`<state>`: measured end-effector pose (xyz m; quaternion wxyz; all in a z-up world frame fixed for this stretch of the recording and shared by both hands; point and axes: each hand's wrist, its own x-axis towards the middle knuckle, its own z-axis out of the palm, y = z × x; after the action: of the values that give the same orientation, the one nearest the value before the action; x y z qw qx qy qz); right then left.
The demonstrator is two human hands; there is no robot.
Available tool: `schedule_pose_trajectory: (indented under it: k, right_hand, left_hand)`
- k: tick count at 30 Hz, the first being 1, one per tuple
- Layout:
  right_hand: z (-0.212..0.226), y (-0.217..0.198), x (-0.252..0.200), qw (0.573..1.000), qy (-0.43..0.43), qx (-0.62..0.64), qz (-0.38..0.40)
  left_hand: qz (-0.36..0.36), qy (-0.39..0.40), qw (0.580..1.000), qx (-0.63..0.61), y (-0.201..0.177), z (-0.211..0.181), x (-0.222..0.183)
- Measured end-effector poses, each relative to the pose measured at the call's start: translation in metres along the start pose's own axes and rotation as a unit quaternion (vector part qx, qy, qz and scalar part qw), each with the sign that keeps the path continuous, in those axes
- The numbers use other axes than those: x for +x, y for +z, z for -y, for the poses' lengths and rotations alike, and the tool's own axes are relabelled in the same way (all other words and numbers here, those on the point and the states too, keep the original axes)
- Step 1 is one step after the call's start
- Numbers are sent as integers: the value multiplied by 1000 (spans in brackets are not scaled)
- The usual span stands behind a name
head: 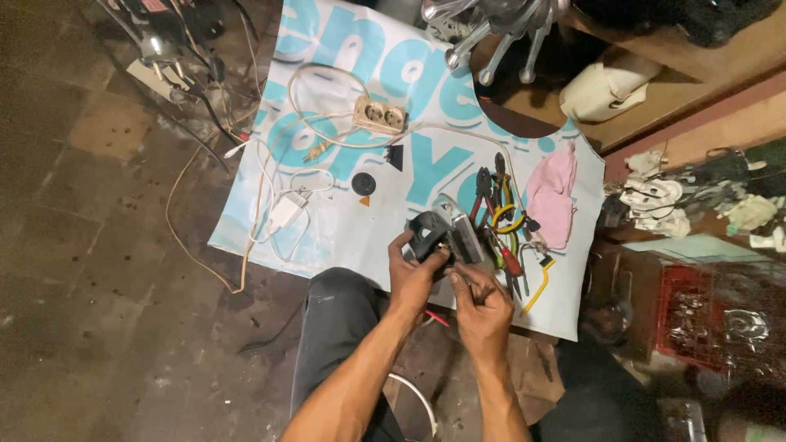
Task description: The person is disassembling an electric iron using pliers and a screwdriver to inspect and repair internal components.
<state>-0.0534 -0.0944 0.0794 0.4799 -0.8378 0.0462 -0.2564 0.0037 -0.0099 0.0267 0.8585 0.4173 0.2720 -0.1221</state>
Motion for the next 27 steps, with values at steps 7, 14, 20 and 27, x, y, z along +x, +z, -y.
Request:
schedule_pose_trajectory:
  k: [7, 14, 20, 27]
  right_hand:
    - [24, -3, -1, 996, 74, -38, 30]
    - [-21, -2, -23, 958, 246, 144, -28]
    - [-36, 14, -24, 907, 291, 302, -44]
    - [-30, 24, -9, 941, 258, 194, -99]
  left_hand:
    - [38, -35, 998, -18, -2, -16, -9]
    - [46, -45, 995, -79, -7, -4, -5]
    - [48, -52, 997, -35, -5, -11, -11]
    - [23, 29, 960, 279, -2, -23, -7]
